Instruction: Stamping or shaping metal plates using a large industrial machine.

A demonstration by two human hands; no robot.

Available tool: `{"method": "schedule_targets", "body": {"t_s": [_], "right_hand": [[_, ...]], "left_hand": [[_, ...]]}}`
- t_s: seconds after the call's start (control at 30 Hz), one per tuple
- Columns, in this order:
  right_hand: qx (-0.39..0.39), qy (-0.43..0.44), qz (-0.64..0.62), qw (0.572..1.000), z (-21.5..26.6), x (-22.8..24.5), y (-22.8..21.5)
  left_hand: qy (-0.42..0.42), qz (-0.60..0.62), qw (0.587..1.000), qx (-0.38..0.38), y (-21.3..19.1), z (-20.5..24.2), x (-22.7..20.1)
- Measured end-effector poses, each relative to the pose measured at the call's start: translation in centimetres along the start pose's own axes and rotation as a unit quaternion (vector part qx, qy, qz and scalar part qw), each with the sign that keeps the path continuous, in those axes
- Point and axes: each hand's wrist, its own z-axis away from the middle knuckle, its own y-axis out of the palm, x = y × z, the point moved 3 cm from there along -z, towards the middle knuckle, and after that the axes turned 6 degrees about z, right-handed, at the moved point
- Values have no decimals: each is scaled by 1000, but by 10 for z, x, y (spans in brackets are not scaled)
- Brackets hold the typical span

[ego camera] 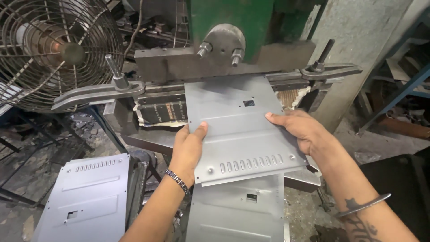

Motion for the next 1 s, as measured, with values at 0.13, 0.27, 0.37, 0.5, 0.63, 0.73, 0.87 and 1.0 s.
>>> {"method": "schedule_targets", "body": {"t_s": [0.13, 0.27, 0.37, 0.5, 0.63, 0.73, 0.87, 1.0], "right_hand": [[-43, 9, 14, 999, 4, 0, -1], [53, 8, -68, 996, 15, -3, 0], [65, -73, -10, 995, 16, -9, -17], [17, -58, 20, 998, 60, -23, -10], [-194, -85, 179, 961, 98, -116, 0], [-297, -125, 170, 931, 100, -218, 22], [-174, -108, -75, 976, 75, -325, 72], [-137, -28, -110, 984, 71, -313, 65]], "left_hand": [[-2, 6, 1000, 2, 0, 3, -2], [-68, 16, 998, -10, -16, 4, 6], [-4, 149, 985, 84, -39, 6, 13], [-26, 81, 996, 37, -57, 26, 10], [3, -116, 992, 42, -110, 46, 68], [-30, -184, 981, 46, -156, 51, 148], [-23, -225, 974, 29, -166, 64, 212], [-113, -176, 977, -38, -140, 72, 179]]}}
